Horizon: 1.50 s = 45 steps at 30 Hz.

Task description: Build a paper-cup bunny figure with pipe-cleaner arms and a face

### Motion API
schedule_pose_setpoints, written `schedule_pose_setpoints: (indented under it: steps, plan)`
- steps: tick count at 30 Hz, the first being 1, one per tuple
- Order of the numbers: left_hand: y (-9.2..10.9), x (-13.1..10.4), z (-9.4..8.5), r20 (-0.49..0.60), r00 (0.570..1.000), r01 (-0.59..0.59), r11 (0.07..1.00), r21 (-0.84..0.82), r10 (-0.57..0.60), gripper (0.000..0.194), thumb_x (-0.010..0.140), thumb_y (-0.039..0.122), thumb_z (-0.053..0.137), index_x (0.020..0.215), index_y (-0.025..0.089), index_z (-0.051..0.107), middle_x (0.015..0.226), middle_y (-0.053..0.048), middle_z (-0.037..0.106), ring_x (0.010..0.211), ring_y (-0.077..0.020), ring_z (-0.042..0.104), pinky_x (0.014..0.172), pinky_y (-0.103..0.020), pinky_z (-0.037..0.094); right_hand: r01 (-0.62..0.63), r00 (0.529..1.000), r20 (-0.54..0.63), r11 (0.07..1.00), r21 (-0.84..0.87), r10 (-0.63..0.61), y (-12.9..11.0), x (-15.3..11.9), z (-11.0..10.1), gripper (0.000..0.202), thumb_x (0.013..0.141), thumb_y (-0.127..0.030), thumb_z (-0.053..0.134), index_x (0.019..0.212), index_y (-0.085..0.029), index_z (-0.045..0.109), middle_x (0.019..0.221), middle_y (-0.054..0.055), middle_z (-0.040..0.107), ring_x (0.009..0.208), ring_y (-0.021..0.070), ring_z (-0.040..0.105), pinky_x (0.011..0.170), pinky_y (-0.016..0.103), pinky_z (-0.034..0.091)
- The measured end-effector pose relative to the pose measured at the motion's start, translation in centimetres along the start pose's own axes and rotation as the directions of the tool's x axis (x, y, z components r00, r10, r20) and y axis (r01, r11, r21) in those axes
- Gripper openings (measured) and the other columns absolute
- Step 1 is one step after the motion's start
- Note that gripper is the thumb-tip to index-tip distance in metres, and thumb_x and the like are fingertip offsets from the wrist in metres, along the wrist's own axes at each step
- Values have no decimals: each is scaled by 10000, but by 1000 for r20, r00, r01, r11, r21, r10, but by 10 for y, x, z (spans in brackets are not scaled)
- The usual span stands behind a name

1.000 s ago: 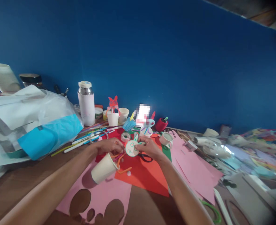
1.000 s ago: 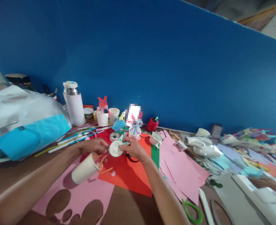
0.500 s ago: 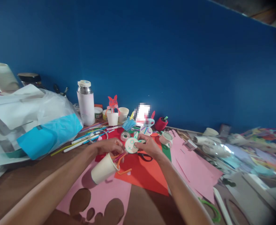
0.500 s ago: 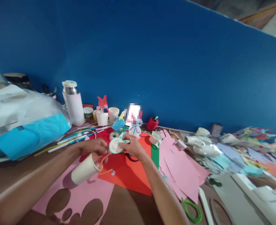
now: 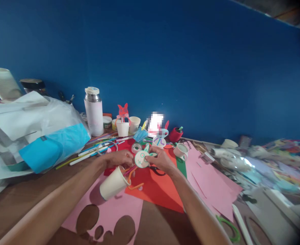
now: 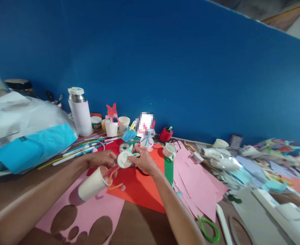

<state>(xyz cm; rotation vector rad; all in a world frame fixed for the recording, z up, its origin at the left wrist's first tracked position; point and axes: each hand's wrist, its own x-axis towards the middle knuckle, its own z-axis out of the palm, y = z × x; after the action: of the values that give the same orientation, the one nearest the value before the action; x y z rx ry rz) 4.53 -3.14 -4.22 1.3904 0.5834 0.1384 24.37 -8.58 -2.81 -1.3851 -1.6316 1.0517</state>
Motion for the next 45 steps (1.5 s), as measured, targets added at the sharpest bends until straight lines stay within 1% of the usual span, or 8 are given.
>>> schedule_pose_setpoints:
  steps: [9, 15, 21, 24, 28, 33, 41, 45]
  plan:
    - [1, -2, 1, 17, 1000, 16, 998, -63, -15, 84, 629, 197, 553, 583, 133, 581, 521, -29, 614, 468, -128, 524, 490, -221, 351, 7, 1000, -25, 998, -57, -9, 1, 0, 2, 101, 655, -257, 568, 680, -186, 500, 618, -45, 502, 519, 90, 485, 482, 190, 387]
    - [-1, -1, 0, -87, 996, 16, 999, 31, -13, 192, 627, 299, 641, 562, 125, 594, 464, 3, 554, 389, -76, 410, 432, -205, 279, 12, 999, -37, 998, -66, -14, 8, 1, 4, 116, 665, -280, 586, 703, -189, 524, 595, -45, 521, 514, 97, 495, 475, 194, 383]
    - [-1, -2, -5, -58, 998, 10, 998, -61, -14, 214, 683, 312, 588, 623, 113, 638, 572, -60, 637, 434, -111, 490, 458, -224, 326, 21, 989, -148, 973, 231, 14, 3, 2, 6, 284, 752, -431, 523, 924, -205, 509, 598, -35, 566, 509, 98, 530, 460, 186, 379]
    - [-2, 0, -8, -132, 991, -9, 988, -153, -12, 240, 688, 313, 582, 641, 87, 646, 628, -102, 660, 475, -138, 540, 478, -238, 357, 19, 971, -232, 938, 346, 66, 6, 3, 11, 308, 776, -488, 472, 858, -194, 514, 661, -7, 595, 528, 89, 531, 422, 163, 337]
    - [-7, 7, -10, -278, 960, -63, 962, -267, -14, 224, 665, 302, 609, 715, 86, 640, 649, -102, 667, 542, -171, 587, 517, -255, 393, -63, 970, -187, 906, 419, 154, 18, 6, 24, 329, 728, -506, 526, 732, -177, 533, 653, -11, 567, 485, 68, 476, 375, 155, 281]
    - [-14, 15, -3, -396, 918, -81, 964, -252, -26, 214, 649, 312, 633, 681, 102, 609, 612, -53, 642, 509, -127, 552, 490, -222, 356, -156, 968, -100, 861, 485, 232, 29, 9, 39, 331, 652, -477, 619, 668, -154, 547, 555, -31, 520, 404, 48, 412, 363, 171, 263]
    - [-16, 18, 4, -424, 906, -77, 984, -160, 1, 273, 637, 360, 634, 700, 96, 608, 597, -32, 618, 491, -106, 506, 471, -214, 306, -187, 964, -61, 824, 536, 258, 30, 11, 40, 317, 584, -402, 689, 597, -141, 510, 441, -54, 471, 356, 38, 384, 364, 173, 253]
    - [-13, 17, 8, -419, 908, -76, 985, -156, 4, 285, 638, 374, 628, 715, 102, 590, 621, -39, 625, 531, -131, 534, 494, -227, 326, -185, 967, -38, 804, 565, 250, 32, 13, 40, 299, 580, -380, 694, 604, -139, 519, 450, -52, 480, 386, 53, 425, 414, 193, 341]
